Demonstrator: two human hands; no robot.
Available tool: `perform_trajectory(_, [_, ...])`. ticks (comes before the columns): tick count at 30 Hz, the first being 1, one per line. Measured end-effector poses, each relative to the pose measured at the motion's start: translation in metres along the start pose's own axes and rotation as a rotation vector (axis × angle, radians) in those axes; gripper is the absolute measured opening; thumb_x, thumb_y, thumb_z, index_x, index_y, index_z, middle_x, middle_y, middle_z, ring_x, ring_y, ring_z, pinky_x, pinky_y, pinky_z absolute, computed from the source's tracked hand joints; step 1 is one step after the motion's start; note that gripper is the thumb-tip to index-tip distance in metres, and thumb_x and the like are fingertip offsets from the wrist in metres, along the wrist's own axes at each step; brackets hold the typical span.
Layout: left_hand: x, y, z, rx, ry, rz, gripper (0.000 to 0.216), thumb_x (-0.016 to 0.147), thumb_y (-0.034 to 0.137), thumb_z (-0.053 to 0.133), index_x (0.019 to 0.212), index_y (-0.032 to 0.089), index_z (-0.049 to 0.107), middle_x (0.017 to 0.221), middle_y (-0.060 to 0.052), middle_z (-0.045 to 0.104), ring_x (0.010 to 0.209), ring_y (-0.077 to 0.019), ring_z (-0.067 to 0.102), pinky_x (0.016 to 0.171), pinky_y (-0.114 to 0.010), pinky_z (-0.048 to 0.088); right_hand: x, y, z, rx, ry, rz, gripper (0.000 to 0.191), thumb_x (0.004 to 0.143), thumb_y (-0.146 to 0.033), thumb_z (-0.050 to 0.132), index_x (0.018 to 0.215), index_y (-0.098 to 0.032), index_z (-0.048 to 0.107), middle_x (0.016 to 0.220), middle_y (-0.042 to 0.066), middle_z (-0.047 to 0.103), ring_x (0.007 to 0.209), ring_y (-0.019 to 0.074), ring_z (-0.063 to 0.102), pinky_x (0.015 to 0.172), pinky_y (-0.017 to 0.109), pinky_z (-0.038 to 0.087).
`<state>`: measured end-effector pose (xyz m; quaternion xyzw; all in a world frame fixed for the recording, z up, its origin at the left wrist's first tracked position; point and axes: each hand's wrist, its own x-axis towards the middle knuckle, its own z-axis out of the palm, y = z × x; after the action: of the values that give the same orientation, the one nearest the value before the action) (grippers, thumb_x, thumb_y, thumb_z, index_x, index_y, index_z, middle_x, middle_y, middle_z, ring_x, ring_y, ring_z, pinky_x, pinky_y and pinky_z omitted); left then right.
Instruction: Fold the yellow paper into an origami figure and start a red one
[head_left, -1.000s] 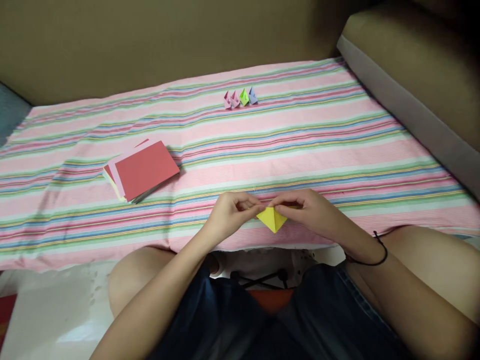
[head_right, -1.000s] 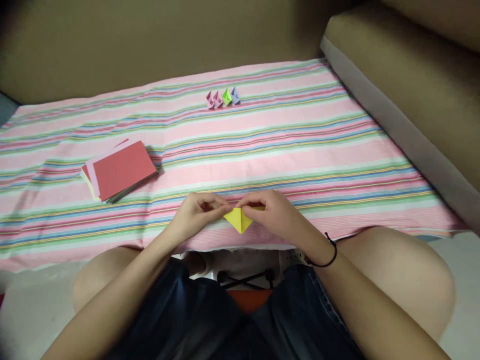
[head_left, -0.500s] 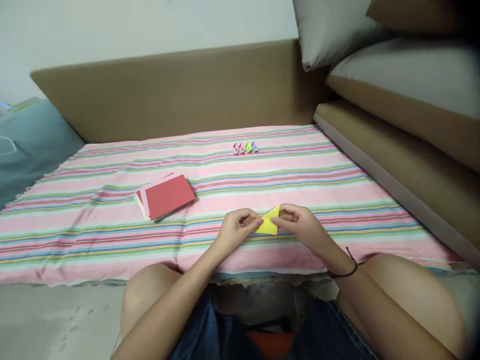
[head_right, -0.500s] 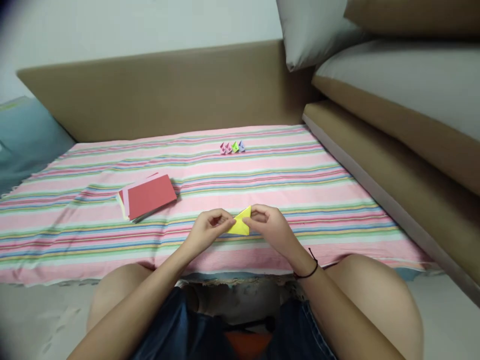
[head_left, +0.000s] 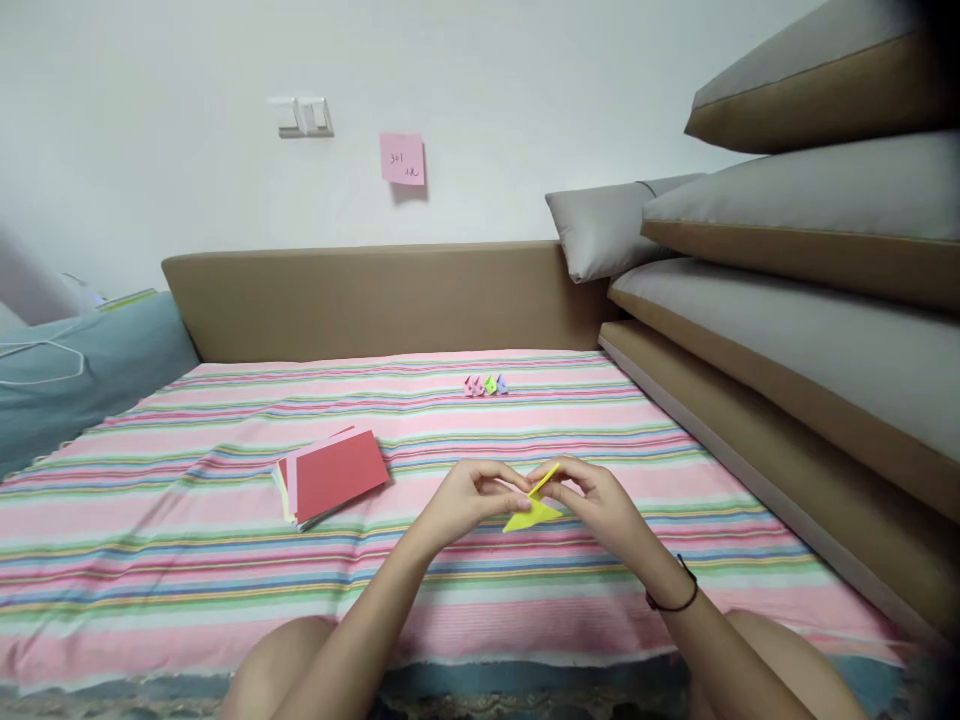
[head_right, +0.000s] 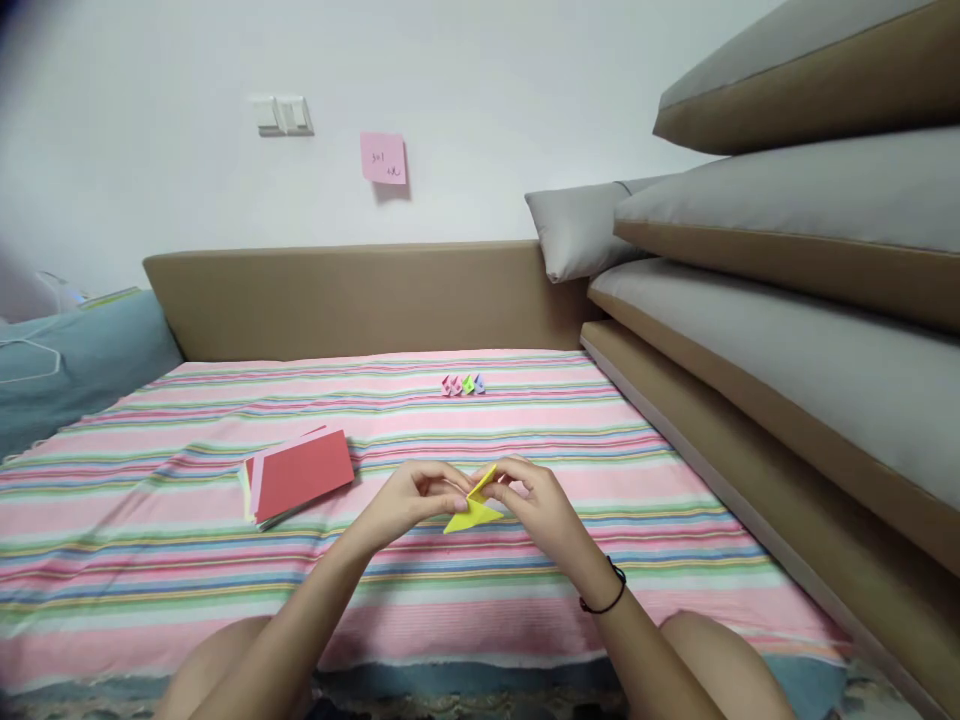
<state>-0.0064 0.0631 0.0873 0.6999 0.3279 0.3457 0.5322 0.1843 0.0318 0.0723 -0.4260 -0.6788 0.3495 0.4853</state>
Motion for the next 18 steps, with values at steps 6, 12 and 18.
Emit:
perform_trajectory(6, [0.005, -0.038, 0.016, -0.137, 0.235, -0.094, 0.025, 0.067, 0.037, 0.073, 0.073, 0.015, 0.063, 0.063, -0.004, 0.068, 0.061, -0.0178, 0.066, 0.058, -0.026, 0.051, -0.004, 0.023, 0.011, -0.075, 0.256, 0.017, 0.023, 0.087, -0.031, 0.055, 0.106, -0.020, 0.060, 0.103, 0.009, 0.066, 0.091, 0.0214, 0.063, 0.082, 0.038, 0.052])
perform_trajectory(12, [0.000, -0.065, 0.027, -0.244, 0.360, -0.116, 0.031, 0.073, 0.040, 0.069, 0.091, 0.017, 0.057, 0.074, -0.004, 0.072, 0.069, -0.0177, 0.069, 0.066, -0.027, 0.053, -0.023, 0.032, 0.047, -0.335, 0.268, -0.164, 0.026, 0.090, -0.020, 0.049, 0.110, -0.026, 0.064, 0.107, 0.008, 0.066, 0.103, 0.0238, 0.062, 0.088, 0.041, 0.053])
perform_trajectory(18, [-0.007, -0.069, 0.030, -0.377, 0.293, -0.153, 0.041, 0.077, 0.041, 0.068, 0.108, 0.016, 0.063, 0.096, -0.008, 0.074, 0.085, -0.0206, 0.069, 0.077, -0.032, 0.055, -0.027, 0.052, 0.061, -0.347, 0.239, -0.082, 0.029, 0.089, -0.024, 0.054, 0.116, -0.027, 0.065, 0.116, 0.008, 0.066, 0.107, 0.0250, 0.062, 0.091, 0.043, 0.054])
